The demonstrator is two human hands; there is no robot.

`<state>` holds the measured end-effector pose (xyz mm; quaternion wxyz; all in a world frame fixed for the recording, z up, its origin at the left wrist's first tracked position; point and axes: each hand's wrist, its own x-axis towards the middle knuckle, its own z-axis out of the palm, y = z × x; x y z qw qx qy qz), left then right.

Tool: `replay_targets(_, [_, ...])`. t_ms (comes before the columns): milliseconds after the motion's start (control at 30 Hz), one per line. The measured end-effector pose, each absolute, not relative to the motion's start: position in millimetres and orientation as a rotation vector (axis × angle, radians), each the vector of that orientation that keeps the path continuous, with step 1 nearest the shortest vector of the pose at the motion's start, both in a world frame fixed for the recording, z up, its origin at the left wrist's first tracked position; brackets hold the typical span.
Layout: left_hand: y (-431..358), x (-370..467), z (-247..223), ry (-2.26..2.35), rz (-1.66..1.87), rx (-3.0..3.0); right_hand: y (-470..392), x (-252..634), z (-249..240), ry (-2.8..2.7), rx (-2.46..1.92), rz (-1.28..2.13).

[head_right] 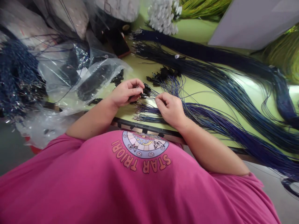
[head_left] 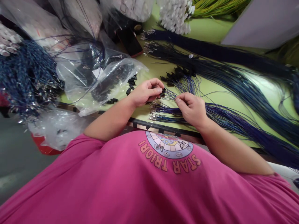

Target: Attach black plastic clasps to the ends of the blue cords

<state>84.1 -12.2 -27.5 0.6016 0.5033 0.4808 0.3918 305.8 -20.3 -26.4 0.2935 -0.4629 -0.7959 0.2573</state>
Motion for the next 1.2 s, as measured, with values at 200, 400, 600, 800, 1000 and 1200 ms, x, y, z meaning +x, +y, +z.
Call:
replay_targets(200, [-13, 81, -28, 1.089, 0.846, 1.186, -21, 305, -25, -2.106, -1.245, 0.691])
replay_targets(400, [-14, 80, -27, 1.148, 0.832, 1.258, -21, 306, -26, -2.104, -1.275, 0.675])
replay_targets(600, [-14, 80, -27, 1.147, 0.868, 1.288, -19, 307, -26, -2.131, -1.274, 0.671])
replay_targets(800, [-14, 85, -27, 1.161, 0.850, 1.353, -20, 304, -28, -2.190, -1.247, 0.686])
replay_targets(1000, [-13, 89, -30, 1.163, 0.791, 1.425, -23, 298, -34, -2.263, -1.173, 0.710])
replay_targets(1200, [-12, 85, -27, 1.157, 0.813, 1.480, -17, 298, -33, -2.169, -1.137, 0.922])
